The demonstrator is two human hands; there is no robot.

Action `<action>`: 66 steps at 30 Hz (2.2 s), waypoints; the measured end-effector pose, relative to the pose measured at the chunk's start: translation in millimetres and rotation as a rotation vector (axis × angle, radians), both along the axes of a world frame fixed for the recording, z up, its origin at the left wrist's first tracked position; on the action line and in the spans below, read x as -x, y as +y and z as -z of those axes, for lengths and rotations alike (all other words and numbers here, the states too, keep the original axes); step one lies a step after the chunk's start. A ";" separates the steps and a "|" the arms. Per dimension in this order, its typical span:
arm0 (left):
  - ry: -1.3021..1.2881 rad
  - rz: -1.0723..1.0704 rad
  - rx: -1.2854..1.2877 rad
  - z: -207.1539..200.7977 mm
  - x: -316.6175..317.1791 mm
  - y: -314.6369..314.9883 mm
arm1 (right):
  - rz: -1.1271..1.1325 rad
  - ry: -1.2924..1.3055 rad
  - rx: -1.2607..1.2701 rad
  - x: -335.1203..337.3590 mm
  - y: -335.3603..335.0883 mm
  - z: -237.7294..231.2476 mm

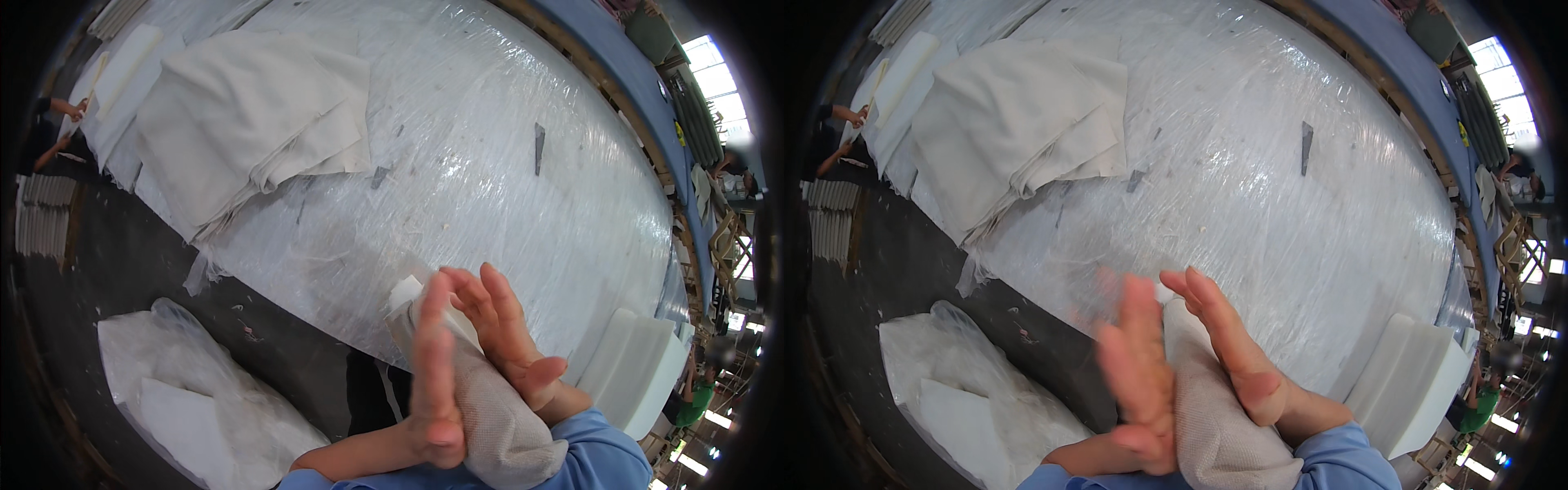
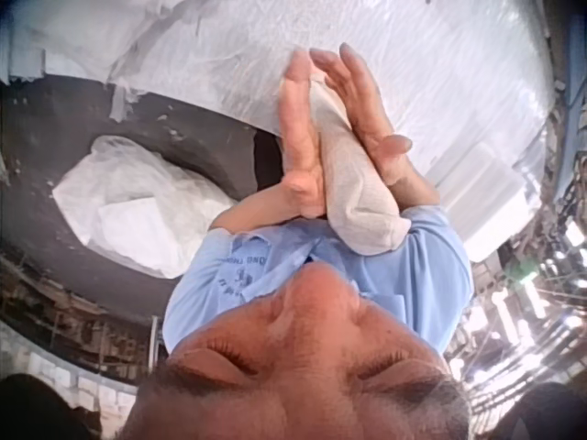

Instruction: The person repeatedly picks up rectangular foam pieces and inserts them into fabric covers, then folds and tucks the cover edges to enclose the foam. The process is repeated multiple times in a factory setting with other workers visible in the background.

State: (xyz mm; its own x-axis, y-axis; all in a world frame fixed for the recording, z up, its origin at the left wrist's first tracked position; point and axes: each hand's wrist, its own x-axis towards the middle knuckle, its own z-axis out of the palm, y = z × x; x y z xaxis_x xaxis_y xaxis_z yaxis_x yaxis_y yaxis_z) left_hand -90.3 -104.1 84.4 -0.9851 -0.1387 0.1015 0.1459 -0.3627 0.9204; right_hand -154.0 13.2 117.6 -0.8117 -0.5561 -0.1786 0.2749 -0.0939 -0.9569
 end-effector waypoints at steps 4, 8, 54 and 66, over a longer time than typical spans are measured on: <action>0.041 -0.069 0.061 32.0 -27.7 19.0 | -0.130 0.090 -0.001 18.5 -13.7 -10.2; -0.011 -0.048 0.068 19.9 -24.9 3.8 | -0.091 0.112 0.032 18.7 -18.9 -8.1; 0.055 0.783 0.113 -92.4 39.4 -55.3 | 0.625 0.721 -1.005 -189.5 39.3 -127.9; -0.032 0.787 0.028 -77.1 69.6 -20.0 | 1.347 0.131 -0.400 -324.3 176.3 -142.1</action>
